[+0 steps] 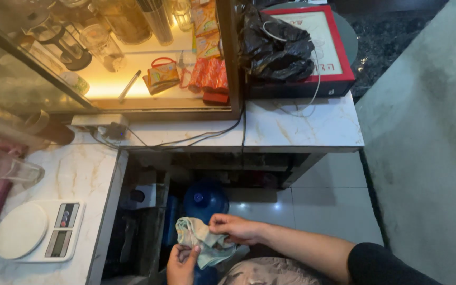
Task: Cleaning and organizing a coffee shop counter, including sorting straws, writing calculations on the surface, and wiping it clean.
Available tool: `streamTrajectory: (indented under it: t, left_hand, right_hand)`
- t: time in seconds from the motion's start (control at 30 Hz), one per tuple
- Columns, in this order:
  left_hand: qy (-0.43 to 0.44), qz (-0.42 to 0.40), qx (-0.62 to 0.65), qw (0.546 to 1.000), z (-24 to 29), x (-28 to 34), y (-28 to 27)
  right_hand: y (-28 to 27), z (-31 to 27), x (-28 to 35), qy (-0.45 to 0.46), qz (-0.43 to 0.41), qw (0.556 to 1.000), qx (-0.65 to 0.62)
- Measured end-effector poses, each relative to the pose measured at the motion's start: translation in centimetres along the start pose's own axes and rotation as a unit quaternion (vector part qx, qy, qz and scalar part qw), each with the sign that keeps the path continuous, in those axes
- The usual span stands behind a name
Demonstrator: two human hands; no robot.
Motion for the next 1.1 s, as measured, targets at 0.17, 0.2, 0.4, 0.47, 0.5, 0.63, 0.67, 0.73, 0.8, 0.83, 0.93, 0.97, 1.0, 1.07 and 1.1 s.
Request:
streamTrajectory:
  t: [0.17,0.2,0.4,0.47,0.5,0.63,0.67,0.73,0.8,0.83,0.93,0.97,1.0,1.07,1.1]
  left_hand:
    - [0.000,0.087,-0.194,0.977,7.9,7.8,-4.8]
    - [0.003,0.132,-0.263,0.956,8.9,9.0,-6.1]
    - [-0.056,0.259,-0.238,0.934,13.3,19.2,-13.1]
    - [-0.020,0.269,-0.155,0.950,11.2,20.4,-15.1]
    - [0.027,0.265,-0.080,0.960,10.0,21.5,-16.3]
    - [0.065,0.232,-0.018,0.970,14.4,28.2,-18.0]
    - [0.096,0.194,-0.072,0.974,15.2,29.6,-17.9]
    - [0.111,0.179,-0.120,0.970,16.0,32.1,-17.5]
    - [0.190,0.164,-0.151,0.956,16.3,34.3,-17.0]
    - [0.176,0.192,-0.149,0.954,15.5,35.0,-17.4]
    - [0.204,0.241,-0.175,0.932,13.8,37.6,-18.4]
    - [0.194,0.238,-0.162,0.938,13.4,38.4,-18.7]
    - [0.186,0.236,-0.149,0.942,13.0,39.2,-18.9]
    - [0.133,0.243,-0.148,0.949,13.8,41.5,-19.9]
    - [0.097,0.213,-0.148,0.961,14.4,42.5,-20.2]
  right_hand:
    - [-0.7,5.4,-1.8,-0.147,0.123,0.978,0.084]
    - [-0.3,5.5,-1.7,-0.204,0.172,0.954,0.139]
    - [12.6,4.1,3.1,-0.177,0.049,0.975,-0.128]
    - [15.5,4.7,3.6,-0.161,0.044,0.979,-0.117]
    - [17.0,5.3,3.7,-0.159,0.048,0.979,-0.114]
    - [18.0,10.3,1.8,-0.108,0.007,0.994,0.007]
    - [18.5,11.9,1.0,-0.104,-0.010,0.991,0.087]
    - [21.1,14.2,0.8,-0.080,-0.046,0.980,0.175]
    - [25.7,16.3,1.6,-0.018,-0.104,0.952,0.286]
    - [27.1,17.0,1.5,0.003,-0.126,0.948,0.293]
    - [30.2,18.8,1.5,0.071,-0.168,0.922,0.342]
    - [30.6,18.8,1.1,0.029,-0.146,0.909,0.389]
    - [31.1,18.9,0.7,-0.016,-0.126,0.892,0.433]
    - [31.0,19.7,0.2,0.000,-0.151,0.878,0.454]
    - [31.0,19.7,0.0,-0.007,-0.145,0.873,0.466]
Point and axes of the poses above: each hand's wrist, its own x-axis away from the middle knuckle, its own y-axis out of the palm, z = x × y, the point moved 2 cm from there along -x, towards the middle knuckle, and after that the axes turned 10 degrees about -x, right-handed, at the moved point
